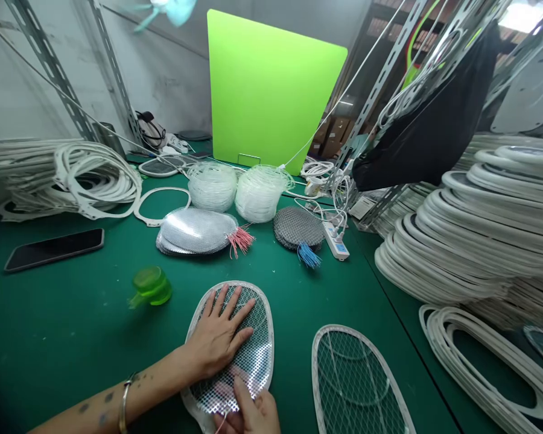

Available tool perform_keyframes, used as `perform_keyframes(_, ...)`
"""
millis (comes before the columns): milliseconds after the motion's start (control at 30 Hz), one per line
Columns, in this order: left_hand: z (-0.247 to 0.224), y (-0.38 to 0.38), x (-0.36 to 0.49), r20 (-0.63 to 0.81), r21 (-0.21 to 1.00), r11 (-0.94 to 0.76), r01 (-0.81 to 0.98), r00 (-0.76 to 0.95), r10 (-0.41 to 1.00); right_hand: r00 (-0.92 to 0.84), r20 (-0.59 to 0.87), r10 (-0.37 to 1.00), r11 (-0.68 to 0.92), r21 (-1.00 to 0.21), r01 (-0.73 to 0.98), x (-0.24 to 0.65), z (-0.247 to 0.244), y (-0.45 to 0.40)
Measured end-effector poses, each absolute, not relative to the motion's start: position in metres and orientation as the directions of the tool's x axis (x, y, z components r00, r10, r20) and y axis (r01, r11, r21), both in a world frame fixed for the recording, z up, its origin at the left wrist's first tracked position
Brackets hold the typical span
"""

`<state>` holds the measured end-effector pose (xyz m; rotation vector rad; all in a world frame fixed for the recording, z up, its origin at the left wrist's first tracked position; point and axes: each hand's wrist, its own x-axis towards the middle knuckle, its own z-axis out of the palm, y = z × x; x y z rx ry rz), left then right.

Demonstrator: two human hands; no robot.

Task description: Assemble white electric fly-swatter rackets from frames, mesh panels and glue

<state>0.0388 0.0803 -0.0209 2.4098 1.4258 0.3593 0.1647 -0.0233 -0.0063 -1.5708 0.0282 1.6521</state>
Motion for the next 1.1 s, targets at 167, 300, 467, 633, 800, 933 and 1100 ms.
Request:
perform_keyframes(167, -0.023, 0.081, 0.039, 0.07, 0.367, -0.447, 0.816, 0.456, 0.887, 0.082, -0.841, 0.535, -0.695, -0.493, -0.523, 0.164, 0.006, -0.017)
perform_keyframes(300, -0.023, 0.08, 0.039, 0.101, 0.316, -0.449, 0.836, 0.44, 0.892, -0.005, -0.802, 0.597, -0.722, -0.534, -0.439, 0.17, 0.026, -0.029)
perform_keyframes(467, -0.024, 0.077, 0.038, 0.114, 0.281, -0.461, 0.842, 0.448, 0.887, -0.204, -0.771, 0.603, -0.791, -0.611, -0.028, 0.205, 0.044, -0.056)
perform_keyframes(633, -0.024, 0.077, 0.038, 0.131, 0.257, -0.469, 0.845, 0.45, 0.883, -0.059, -0.353, 0.934, -0.258, -0.778, 0.573, 0.23, 0.048, -0.036)
perform_keyframes(800, -0.022, 0.075, 0.035, 0.098, 0.225, -0.494, 0.84, 0.485, 0.869, -0.607, 0.029, 0.794, 0.57, -0.382, 0.727, 0.215, 0.028, 0.019)
perform_keyframes(933, -0.022, 0.074, 0.034, 0.087, 0.227, -0.52, 0.823, 0.515, 0.853, -0.779, -0.121, 0.615, 0.718, -0.322, 0.617, 0.209, 0.008, 0.041)
perform_keyframes(1100, -0.022, 0.082, 0.034, 0.134, 0.444, -0.455, 0.772, 0.445, 0.885, -0.768, -0.143, 0.624, 0.696, -0.346, 0.63, 0.212, -0.001, 0.044)
